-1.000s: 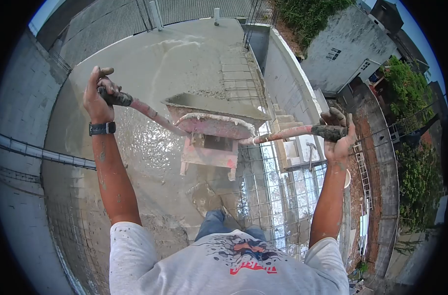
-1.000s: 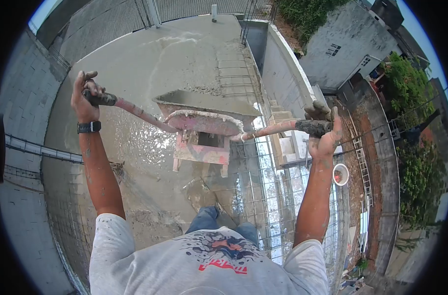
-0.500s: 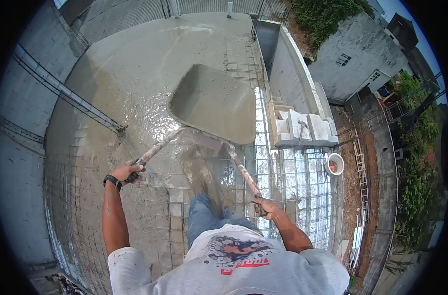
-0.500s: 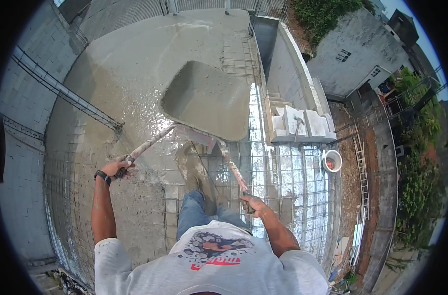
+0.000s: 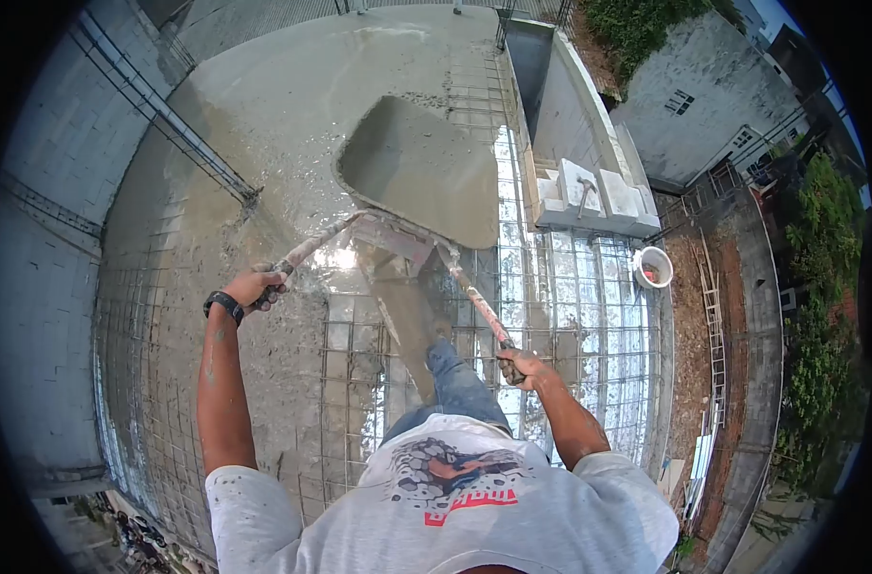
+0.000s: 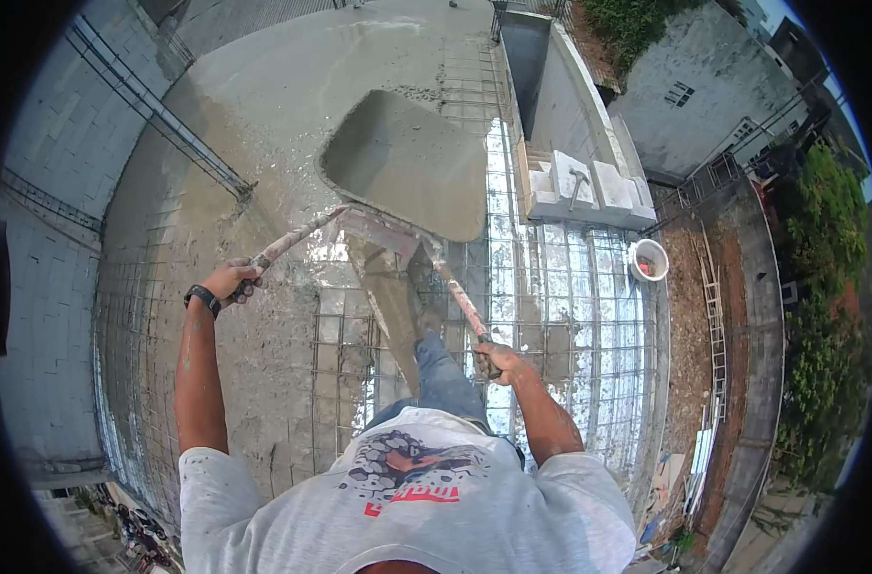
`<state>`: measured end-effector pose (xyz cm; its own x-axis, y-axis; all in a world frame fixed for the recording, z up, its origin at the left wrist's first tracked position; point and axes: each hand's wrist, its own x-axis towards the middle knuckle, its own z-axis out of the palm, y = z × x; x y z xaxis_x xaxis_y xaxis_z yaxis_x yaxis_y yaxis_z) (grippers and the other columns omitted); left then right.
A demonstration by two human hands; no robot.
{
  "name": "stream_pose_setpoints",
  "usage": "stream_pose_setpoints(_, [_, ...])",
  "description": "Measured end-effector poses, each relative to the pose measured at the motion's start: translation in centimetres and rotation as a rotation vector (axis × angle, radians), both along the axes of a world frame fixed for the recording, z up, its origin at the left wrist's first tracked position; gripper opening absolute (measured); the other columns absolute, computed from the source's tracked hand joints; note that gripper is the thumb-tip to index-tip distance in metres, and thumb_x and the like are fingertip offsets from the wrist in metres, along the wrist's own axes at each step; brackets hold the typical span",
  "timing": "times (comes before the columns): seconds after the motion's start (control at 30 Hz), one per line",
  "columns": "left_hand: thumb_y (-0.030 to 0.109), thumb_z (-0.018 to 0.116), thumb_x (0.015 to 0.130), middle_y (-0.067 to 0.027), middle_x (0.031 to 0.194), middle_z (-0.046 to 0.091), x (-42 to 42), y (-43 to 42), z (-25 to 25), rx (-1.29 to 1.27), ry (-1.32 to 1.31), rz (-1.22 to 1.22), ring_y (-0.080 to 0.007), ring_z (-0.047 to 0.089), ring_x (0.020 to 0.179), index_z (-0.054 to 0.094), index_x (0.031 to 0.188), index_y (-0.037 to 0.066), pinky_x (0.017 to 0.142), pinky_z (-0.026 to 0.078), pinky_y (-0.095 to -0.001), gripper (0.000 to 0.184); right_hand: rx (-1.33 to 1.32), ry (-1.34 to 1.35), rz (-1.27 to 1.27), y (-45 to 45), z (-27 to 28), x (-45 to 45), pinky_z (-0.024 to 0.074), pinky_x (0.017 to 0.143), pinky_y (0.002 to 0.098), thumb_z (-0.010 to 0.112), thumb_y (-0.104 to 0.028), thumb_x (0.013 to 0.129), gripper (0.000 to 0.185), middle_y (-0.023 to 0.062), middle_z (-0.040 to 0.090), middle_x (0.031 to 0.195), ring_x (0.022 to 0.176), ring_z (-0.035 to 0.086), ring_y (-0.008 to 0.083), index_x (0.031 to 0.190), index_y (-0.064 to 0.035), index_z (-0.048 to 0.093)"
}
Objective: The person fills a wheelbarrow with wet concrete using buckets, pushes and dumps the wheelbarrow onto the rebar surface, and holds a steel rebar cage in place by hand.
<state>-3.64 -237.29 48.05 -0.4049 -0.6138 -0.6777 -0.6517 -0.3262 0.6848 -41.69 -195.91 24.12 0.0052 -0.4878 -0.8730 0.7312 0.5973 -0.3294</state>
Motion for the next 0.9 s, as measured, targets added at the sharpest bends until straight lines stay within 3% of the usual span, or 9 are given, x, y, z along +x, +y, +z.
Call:
stream_pose_setpoints(0.13, [0.022,0.064,0.090,0.0022,0.077,0.057,8.6,11.0,-3.0,0.085,0.050,0.150,-0.0058,0.048,0.055,0.054,0.095,0.009,0.045,0.039,-0.0237,0.016,0.023,0.035,0.126,8.1,-2.5,2.7,0.0359,0.038,0.0278,0.067,-0.021,0.088,0.018,-0.0022,0.048,0.058,0.043,0.042,0.0105,0.077,-0.0137,0.054])
stream_pose_setpoints(0.23, [0.022,0.064,0.090,0.0009,0.079,0.058,13.5,18.4,-4.4,0.078,0.087,0.217,-0.0080,0.049,0.057,0.055,0.097,0.009,0.045,0.040,-0.0255,0.017,0.064,0.118,0.217,12.5,0.7,5.1,0.0334,0.038,0.0254,0.068,-0.022,0.088,0.024,-0.0040,0.048,0.058,0.044,0.042,0.0083,0.073,-0.0160,0.050])
stream_pose_setpoints(0.43, [0.023,0.065,0.089,0.0002,0.078,0.059,18.3,33.6,-6.0,0.072,0.119,0.309,-0.0083,0.051,0.055,0.056,0.099,0.009,0.045,0.041,-0.0253,0.019,0.119,0.201,0.248,23.1,2.3,5.7,0.0335,0.037,0.0272,0.070,-0.021,0.087,0.024,-0.0021,0.049,0.059,0.042,0.043,0.0094,0.074,-0.0119,0.052])
stream_pose_setpoints(0.57, [0.024,0.067,0.087,0.0004,0.075,0.058,20.9,45.4,-7.4,0.043,0.151,0.389,-0.0083,0.051,0.054,0.058,0.096,0.008,0.044,0.040,-0.0254,0.021,0.116,0.332,0.424,30.1,4.5,6.3,0.0301,0.035,0.0273,0.071,-0.023,0.086,0.029,-0.0009,0.050,0.056,0.040,0.042,0.0100,0.068,-0.0111,0.053])
stream_pose_setpoints(0.67, [0.025,0.071,0.085,0.0010,0.072,0.057,23.1,54.9,-9.6,0.047,0.088,0.463,-0.0080,0.050,0.052,0.060,0.095,0.007,0.044,0.039,-0.0251,0.023,0.086,0.434,0.523,36.5,2.7,6.4,0.0323,0.036,0.0279,0.068,-0.027,0.088,0.033,0.0001,0.048,0.052,0.038,0.041,0.0113,0.064,-0.0116,0.051])
stream_pose_setpoints(0.9, [0.030,0.072,0.086,0.0016,0.075,0.056,27.0,73.4,-12.5,0.100,0.136,0.556,-0.0079,0.050,0.054,0.058,0.098,0.009,0.042,0.039,-0.0260,0.029,0.125,0.420,0.564,48.1,6.9,8.1,0.0329,0.037,0.0276,0.070,-0.024,0.087,0.029,0.0000,0.047,0.053,0.039,0.040,0.0109,0.069,-0.0115,0.050])
